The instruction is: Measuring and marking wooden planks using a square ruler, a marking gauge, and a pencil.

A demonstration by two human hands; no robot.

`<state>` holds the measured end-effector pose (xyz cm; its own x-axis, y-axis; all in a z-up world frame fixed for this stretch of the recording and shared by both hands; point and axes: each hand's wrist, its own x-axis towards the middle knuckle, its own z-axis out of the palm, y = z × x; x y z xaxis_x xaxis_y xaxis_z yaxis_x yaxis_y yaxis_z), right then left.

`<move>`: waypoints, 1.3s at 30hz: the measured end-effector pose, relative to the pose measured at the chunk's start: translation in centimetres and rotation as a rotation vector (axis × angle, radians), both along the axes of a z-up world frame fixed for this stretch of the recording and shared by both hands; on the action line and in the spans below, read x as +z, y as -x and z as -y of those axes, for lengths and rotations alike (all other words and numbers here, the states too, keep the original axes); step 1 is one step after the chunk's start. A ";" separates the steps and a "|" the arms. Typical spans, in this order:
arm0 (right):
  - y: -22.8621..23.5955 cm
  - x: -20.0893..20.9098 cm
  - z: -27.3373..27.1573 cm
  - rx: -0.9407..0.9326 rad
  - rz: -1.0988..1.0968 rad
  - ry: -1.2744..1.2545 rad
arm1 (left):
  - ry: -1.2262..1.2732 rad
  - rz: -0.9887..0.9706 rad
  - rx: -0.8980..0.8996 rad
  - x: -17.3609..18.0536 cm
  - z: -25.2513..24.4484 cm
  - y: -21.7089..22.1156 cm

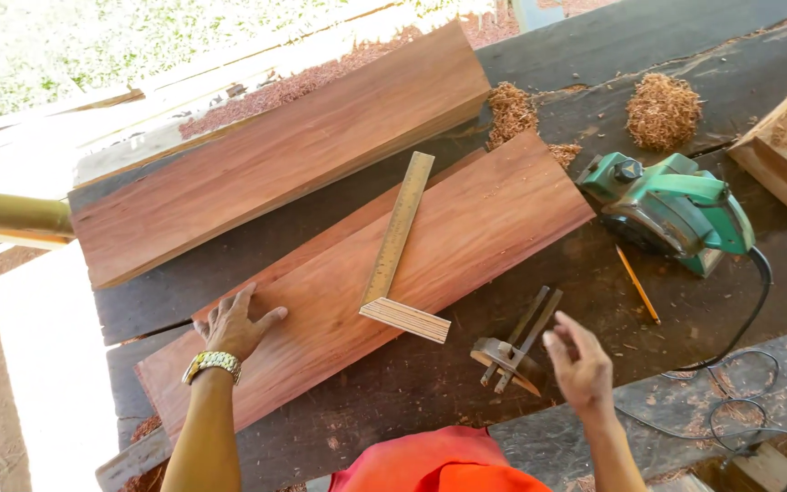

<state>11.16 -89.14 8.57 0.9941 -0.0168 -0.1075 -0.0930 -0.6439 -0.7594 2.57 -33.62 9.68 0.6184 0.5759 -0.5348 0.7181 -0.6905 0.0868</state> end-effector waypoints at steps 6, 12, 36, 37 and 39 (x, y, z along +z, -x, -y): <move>1.5 1.7 -2.4 0.080 -0.011 0.014 | 0.008 0.031 -0.029 1.3 0.6 0.0; 0.5 1.4 -3.8 0.260 -0.073 0.178 | 0.013 0.078 0.005 0.3 -0.6 0.5; -6.4 8.7 -21.0 0.633 0.450 0.155 | -0.229 0.599 0.697 -4.9 -3.3 24.8; -7.9 9.2 -22.2 0.614 0.479 0.193 | -0.175 0.581 0.767 -5.1 -3.3 24.2; -11.3 7.7 -25.5 0.645 0.553 0.169 | -0.225 0.570 0.673 -6.3 -3.8 24.7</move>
<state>22.45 -63.67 16.28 0.7241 0.5960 0.3470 0.6834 -0.5524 -0.4773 -22.16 -29.86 3.35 0.2503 0.9647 -0.0819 0.8650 -0.1848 0.4664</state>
